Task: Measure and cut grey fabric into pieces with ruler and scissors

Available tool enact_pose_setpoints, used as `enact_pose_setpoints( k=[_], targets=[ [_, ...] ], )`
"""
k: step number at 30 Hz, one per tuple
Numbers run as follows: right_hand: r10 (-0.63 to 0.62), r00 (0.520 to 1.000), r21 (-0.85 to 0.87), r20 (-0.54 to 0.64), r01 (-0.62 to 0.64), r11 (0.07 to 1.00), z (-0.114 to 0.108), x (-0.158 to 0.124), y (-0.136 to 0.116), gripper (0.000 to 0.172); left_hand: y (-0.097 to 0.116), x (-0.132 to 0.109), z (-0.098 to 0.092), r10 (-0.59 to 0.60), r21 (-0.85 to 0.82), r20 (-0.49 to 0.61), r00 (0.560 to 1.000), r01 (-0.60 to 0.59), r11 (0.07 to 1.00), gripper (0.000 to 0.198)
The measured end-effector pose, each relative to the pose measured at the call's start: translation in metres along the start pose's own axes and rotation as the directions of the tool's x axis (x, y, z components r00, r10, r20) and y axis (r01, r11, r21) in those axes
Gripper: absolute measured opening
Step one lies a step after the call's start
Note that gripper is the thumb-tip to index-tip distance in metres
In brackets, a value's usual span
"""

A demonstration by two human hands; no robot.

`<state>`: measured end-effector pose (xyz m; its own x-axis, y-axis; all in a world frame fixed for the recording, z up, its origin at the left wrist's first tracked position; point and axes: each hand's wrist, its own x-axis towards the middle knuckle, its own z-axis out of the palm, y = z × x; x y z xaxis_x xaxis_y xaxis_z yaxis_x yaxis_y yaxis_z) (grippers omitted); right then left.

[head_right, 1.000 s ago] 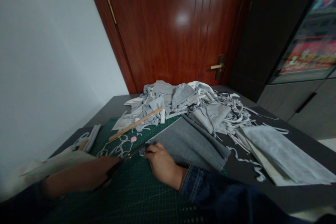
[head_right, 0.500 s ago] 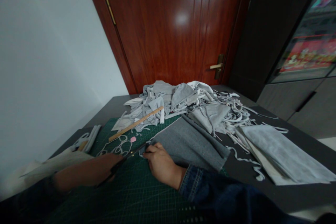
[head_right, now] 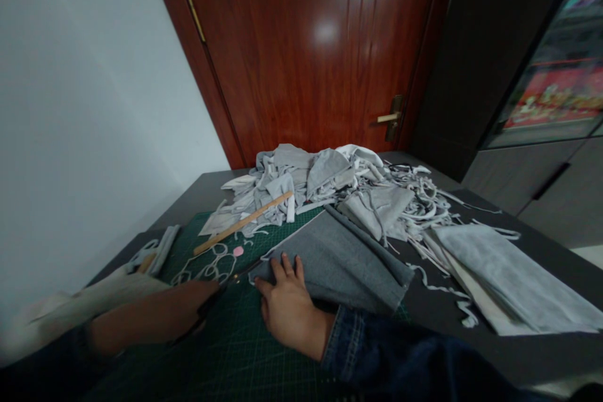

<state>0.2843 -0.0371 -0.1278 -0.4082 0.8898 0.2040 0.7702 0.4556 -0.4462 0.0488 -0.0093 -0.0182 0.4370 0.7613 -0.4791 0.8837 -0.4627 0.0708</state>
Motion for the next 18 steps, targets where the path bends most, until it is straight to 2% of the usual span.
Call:
enact_pose_setpoints(
  k=[3,7,10,13,18],
  targets=[
    [-0.001,1.000,-0.008,0.022,0.001,1.000,-0.004,0.000,-0.002,0.046,-0.002,0.007,0.003,0.037,-0.057,0.005,0.999,-0.036,0.998,0.051],
    [-0.002,1.000,0.005,0.008,0.002,1.000,-0.003,-0.001,-0.003,0.046,0.004,0.009,-0.003,0.016,-0.062,0.005,1.000,-0.015,0.998,0.042],
    [0.002,1.000,0.010,0.007,-0.002,1.000,-0.002,-0.002,-0.004,0.047,0.005,0.006,-0.006,0.048,-0.092,0.012,0.999,-0.047,0.995,0.046],
    [0.006,1.000,0.013,0.007,-0.006,1.000,-0.001,-0.002,-0.004,0.047,-0.001,0.004,-0.004,0.051,-0.109,0.011,0.999,-0.050,0.993,0.053],
    [0.004,1.000,0.010,0.014,-0.004,1.000,-0.003,-0.001,-0.004,0.047,-0.016,0.004,0.008,0.079,-0.116,-0.034,0.996,-0.083,0.990,0.050]
  ],
)
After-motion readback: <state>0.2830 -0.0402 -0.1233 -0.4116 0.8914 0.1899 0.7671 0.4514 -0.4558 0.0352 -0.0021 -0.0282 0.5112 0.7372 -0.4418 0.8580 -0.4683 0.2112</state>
